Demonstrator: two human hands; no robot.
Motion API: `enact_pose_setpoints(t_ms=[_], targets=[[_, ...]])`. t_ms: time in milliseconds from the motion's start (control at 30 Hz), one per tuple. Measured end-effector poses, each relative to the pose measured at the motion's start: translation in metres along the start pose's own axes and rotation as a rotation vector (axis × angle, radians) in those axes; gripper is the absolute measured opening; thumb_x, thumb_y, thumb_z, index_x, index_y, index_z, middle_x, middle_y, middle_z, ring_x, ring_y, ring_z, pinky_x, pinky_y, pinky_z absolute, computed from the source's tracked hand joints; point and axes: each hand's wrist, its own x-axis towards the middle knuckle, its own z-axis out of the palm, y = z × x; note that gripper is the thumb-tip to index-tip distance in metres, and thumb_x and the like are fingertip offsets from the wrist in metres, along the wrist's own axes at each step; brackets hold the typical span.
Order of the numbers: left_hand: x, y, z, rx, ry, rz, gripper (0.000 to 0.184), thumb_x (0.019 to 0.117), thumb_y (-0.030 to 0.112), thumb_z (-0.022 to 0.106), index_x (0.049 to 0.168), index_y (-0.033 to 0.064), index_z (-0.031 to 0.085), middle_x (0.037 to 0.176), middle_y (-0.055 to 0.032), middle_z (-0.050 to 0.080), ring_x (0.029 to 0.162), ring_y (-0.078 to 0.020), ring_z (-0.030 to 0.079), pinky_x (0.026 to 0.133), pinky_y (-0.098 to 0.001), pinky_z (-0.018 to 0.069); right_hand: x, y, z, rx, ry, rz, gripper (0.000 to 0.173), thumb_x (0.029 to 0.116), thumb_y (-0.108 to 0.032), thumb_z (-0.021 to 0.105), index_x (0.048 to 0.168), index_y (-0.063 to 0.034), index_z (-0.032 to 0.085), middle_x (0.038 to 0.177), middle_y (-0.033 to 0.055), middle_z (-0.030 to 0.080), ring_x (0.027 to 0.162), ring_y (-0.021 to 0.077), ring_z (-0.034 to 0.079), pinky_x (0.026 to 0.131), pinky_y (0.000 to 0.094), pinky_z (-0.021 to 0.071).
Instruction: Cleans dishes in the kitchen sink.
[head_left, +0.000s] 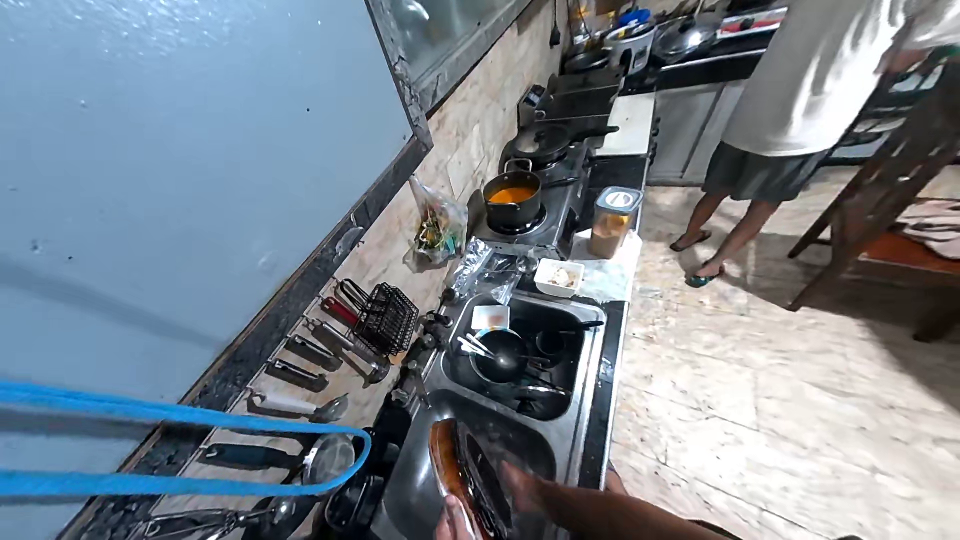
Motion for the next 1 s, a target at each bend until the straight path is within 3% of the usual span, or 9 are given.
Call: enact_pose_setpoints(t_ms=[133, 233, 333, 467, 567, 700, 867, 933, 1000], targets=[[0.036, -0.062, 0.016, -0.037, 0.066, 0.115, 0.051, 0.1100, 0.033, 0.043, 0.077, -0.0008, 0.064, 0.059, -0.0033, 0.054, 0.051, -0.0107, 0.055, 0.052, -0.0300, 0.0515, -0.012, 0.041, -0.005, 0.164, -0.194, 0.036, 0.036, 0.1117, -0.033, 0.028, 0.118, -0.0113, 0.056, 0.095, 0.0043, 0.060, 0.082, 0.0136, 0.059, 0.070, 0.0350, 0.0529], [0.056, -0.086, 0.032, -0.009, 0.087, 0.124, 0.052, 0.1100, 0.035, 0.044, 0.080, -0.0020, 0.066, 0.062, -0.0064, 0.057, 0.055, -0.0135, 0.057, 0.056, -0.0336, 0.0536, -0.031, 0.040, 0.008, 0.106, -0.165, 0.024, 0.024, 0.1113, -0.022, 0.033, 0.114, -0.0099, 0.054, 0.090, 0.0025, 0.055, 0.076, 0.0102, 0.055, 0.065, 0.0286, 0.0500], [0.071, -0.102, 0.049, 0.076, 0.081, 0.163, 0.050, 0.1096, 0.033, 0.046, 0.085, -0.0029, 0.070, 0.067, -0.0086, 0.061, 0.060, -0.0155, 0.059, 0.063, -0.0373, 0.0550, -0.006, 0.051, 0.032, 0.136, 0.090, 0.060, 0.031, 0.1095, -0.027, 0.041, 0.126, -0.0029, 0.052, 0.107, 0.0136, 0.056, 0.091, 0.0205, 0.054, 0.076, 0.0395, 0.0493], [0.087, -0.111, 0.057, 0.201, 0.003, 0.139, 0.048, 0.1094, 0.032, 0.047, 0.090, -0.0036, 0.072, 0.070, -0.0111, 0.064, 0.065, -0.0194, 0.062, 0.069, -0.0430, 0.0566, 0.025, 0.070, 0.050, -0.070, 0.399, -0.191, 0.053, 0.1075, -0.041, 0.042, 0.143, -0.0031, 0.049, 0.136, 0.0242, 0.058, 0.122, 0.0351, 0.058, 0.099, 0.0554, 0.0492], [0.090, -0.105, 0.053, 0.178, 0.002, 0.097, 0.047, 0.1101, 0.032, 0.045, 0.096, -0.0041, 0.072, 0.081, -0.0149, 0.069, 0.076, -0.0222, 0.067, 0.079, -0.0445, 0.0579, 0.008, 0.053, 0.048, -0.461, 0.370, -0.578, 0.056, 0.1108, -0.038, 0.036, 0.152, 0.0003, 0.039, 0.139, 0.0235, 0.058, 0.126, 0.0327, 0.060, 0.106, 0.0506, 0.0495], [0.084, -0.091, 0.046, 0.174, 0.008, 0.002, 0.059, 0.1132, 0.032, 0.031, 0.101, -0.0107, 0.070, 0.094, -0.0252, 0.070, 0.094, -0.0333, 0.068, 0.092, -0.0519, 0.0539, 0.016, 0.040, 0.042, -0.836, 0.272, -0.944, 0.050, 0.1100, -0.037, 0.039, 0.146, -0.0048, 0.055, 0.140, 0.0158, 0.063, 0.130, 0.0265, 0.061, 0.113, 0.0463, 0.0457], [0.060, -0.094, 0.032, 0.337, -0.124, 0.046, 0.057, 0.1118, 0.036, 0.035, 0.101, -0.0067, 0.071, 0.091, -0.0234, 0.070, 0.094, -0.0355, 0.069, 0.091, -0.0558, 0.0540, 0.037, -0.033, 0.056, -0.970, 0.131, -0.725, 0.051, 0.1101, -0.036, 0.039, 0.145, -0.0044, 0.057, 0.142, 0.0193, 0.061, 0.135, 0.0317, 0.056, 0.118, 0.0495, 0.0390], [0.052, -0.095, 0.033, 0.447, -0.209, 0.076, 0.050, 0.1071, 0.041, 0.049, 0.103, -0.0026, 0.072, 0.088, -0.0199, 0.071, 0.087, -0.0333, 0.071, 0.086, -0.0562, 0.0562, 0.056, -0.063, 0.054, -0.976, 0.116, -0.575, 0.051, 0.1091, -0.041, 0.040, 0.140, -0.0070, 0.061, 0.137, 0.0180, 0.064, 0.130, 0.0317, 0.059, 0.114, 0.0528, 0.0419], [0.047, -0.093, 0.031, 0.513, -0.288, 0.086, 0.046, 0.0995, 0.042, 0.064, 0.114, -0.0009, 0.073, 0.098, -0.0194, 0.075, 0.095, -0.0317, 0.073, 0.093, -0.0539, 0.0569, 0.058, -0.077, 0.052, -1.004, 0.111, -0.512, 0.052, 0.1050, -0.048, 0.048, 0.135, -0.0099, 0.065, 0.131, 0.0161, 0.067, 0.125, 0.0306, 0.062, 0.108, 0.0535, 0.0457]])
